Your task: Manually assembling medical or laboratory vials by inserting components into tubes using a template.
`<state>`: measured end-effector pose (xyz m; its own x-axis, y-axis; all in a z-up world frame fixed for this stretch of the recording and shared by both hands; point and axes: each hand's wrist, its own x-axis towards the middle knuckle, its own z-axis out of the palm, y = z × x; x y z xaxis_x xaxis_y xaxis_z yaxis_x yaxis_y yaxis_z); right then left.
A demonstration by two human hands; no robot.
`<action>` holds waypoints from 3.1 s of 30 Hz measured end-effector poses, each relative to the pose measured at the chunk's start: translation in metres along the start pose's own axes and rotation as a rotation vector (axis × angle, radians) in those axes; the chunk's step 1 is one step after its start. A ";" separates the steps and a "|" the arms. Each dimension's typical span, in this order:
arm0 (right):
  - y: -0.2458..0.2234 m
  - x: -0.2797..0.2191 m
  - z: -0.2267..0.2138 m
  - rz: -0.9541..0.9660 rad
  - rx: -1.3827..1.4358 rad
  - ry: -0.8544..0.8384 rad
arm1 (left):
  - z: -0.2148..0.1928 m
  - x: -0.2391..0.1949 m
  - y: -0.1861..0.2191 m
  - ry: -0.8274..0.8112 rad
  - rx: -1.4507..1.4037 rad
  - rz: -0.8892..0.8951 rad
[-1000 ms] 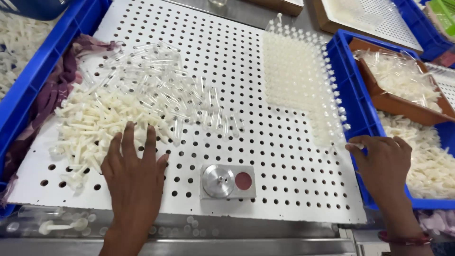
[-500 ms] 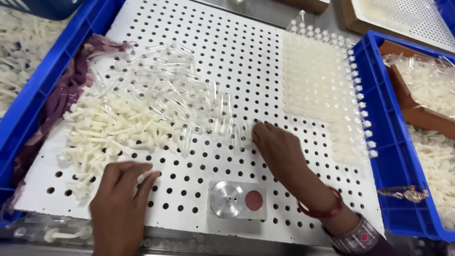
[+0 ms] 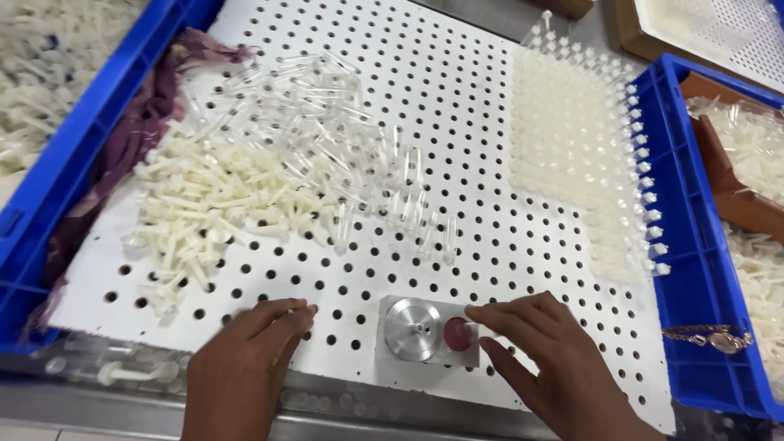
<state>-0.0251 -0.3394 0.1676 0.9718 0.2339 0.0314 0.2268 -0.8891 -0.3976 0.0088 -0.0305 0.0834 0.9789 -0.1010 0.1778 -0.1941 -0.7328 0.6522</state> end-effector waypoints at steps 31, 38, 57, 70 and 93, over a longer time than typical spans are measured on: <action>0.013 0.004 0.024 0.622 0.842 0.020 | 0.031 -0.001 0.038 -0.125 -0.711 0.449; 0.165 0.031 -0.043 0.178 -0.655 0.424 | 0.022 0.039 0.010 0.172 0.174 0.334; 0.047 0.041 -0.003 0.604 0.440 -0.047 | 0.026 0.044 -0.011 0.222 0.116 0.052; 0.008 0.001 0.008 -0.326 -0.189 0.078 | 0.055 -0.022 0.025 0.019 -0.721 0.034; 0.049 -0.007 0.016 0.360 0.678 0.100 | 0.048 0.003 0.046 0.081 -0.439 0.605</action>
<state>-0.0222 -0.3788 0.1333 0.9866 -0.0895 -0.1367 -0.1627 -0.4609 -0.8724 0.0057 -0.0964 0.0785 0.6884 -0.3390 0.6413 -0.7213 -0.2270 0.6543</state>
